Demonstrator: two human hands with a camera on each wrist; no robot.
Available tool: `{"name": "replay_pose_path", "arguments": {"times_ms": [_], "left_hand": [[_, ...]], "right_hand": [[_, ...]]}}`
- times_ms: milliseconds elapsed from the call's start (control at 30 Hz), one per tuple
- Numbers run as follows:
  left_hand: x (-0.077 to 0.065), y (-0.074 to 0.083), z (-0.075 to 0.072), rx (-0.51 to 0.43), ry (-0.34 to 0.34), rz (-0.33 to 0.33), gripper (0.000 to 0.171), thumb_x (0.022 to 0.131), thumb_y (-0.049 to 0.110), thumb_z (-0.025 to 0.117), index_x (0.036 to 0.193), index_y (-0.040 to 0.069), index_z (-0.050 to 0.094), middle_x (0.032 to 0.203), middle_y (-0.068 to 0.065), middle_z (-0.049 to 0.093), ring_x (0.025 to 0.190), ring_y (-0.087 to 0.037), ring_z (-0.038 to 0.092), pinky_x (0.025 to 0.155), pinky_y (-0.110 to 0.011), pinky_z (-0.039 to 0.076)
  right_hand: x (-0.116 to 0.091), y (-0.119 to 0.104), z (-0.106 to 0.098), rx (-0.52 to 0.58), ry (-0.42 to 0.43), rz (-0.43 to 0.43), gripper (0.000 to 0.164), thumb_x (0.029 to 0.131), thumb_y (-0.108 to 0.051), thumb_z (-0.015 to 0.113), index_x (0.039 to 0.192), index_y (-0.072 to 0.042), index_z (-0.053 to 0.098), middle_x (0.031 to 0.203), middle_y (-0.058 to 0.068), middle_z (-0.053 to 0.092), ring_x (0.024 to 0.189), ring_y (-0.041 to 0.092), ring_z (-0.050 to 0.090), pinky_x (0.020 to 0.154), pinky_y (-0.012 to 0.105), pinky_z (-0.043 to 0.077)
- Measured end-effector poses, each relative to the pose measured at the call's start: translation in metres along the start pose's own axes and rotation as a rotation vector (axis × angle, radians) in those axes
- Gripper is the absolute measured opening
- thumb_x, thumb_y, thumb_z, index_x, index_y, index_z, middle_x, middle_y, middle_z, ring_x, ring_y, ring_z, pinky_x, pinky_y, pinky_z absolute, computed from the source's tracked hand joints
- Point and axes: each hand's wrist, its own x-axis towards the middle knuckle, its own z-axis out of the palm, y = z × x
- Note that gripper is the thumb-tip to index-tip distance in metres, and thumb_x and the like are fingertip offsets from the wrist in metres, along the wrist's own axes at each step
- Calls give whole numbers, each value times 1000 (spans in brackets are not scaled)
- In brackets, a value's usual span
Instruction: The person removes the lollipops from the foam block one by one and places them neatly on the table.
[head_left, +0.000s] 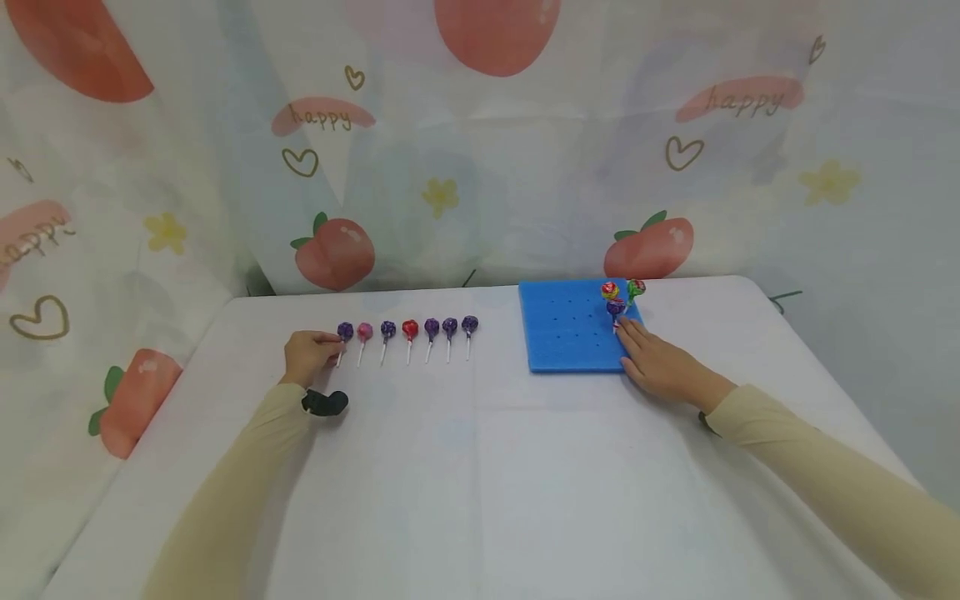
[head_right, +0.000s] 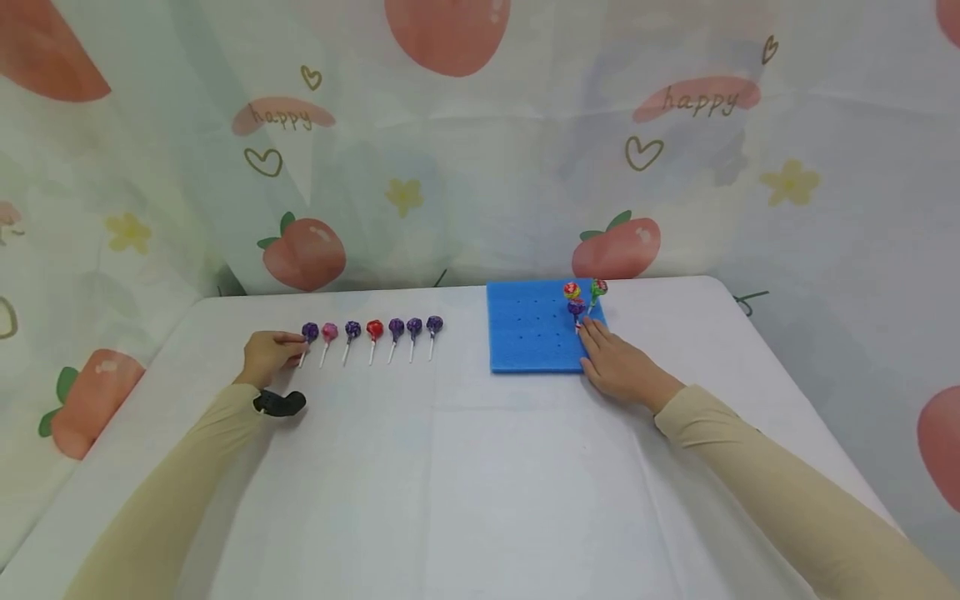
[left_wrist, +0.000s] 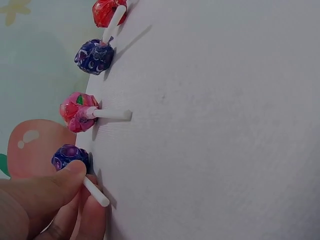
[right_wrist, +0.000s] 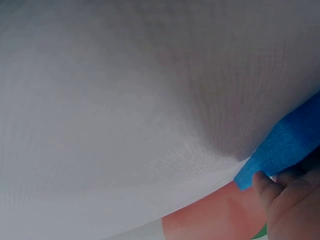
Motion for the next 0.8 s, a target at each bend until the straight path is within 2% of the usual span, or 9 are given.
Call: {"name": "replay_pose_path", "arguments": {"times_ms": [433, 800], "left_hand": [[-2, 5, 1, 49, 16, -11, 25, 86, 9, 65, 106, -6, 67, 105, -24, 67, 55, 4, 54, 54, -10, 47], [-2, 2, 1, 102, 22, -13, 25, 88, 12, 64, 107, -4, 68, 107, -23, 67, 58, 1, 54, 55, -10, 45]], "right_hand": [[2, 4, 0, -1, -18, -3, 59, 99, -22, 40, 142, 13, 21, 152, 31, 16, 140, 47, 15, 113, 56, 21], [4, 6, 3, -5, -15, -9, 59, 98, -22, 40, 142, 14, 21, 152, 32, 15, 140, 48, 15, 113, 56, 21]]}}
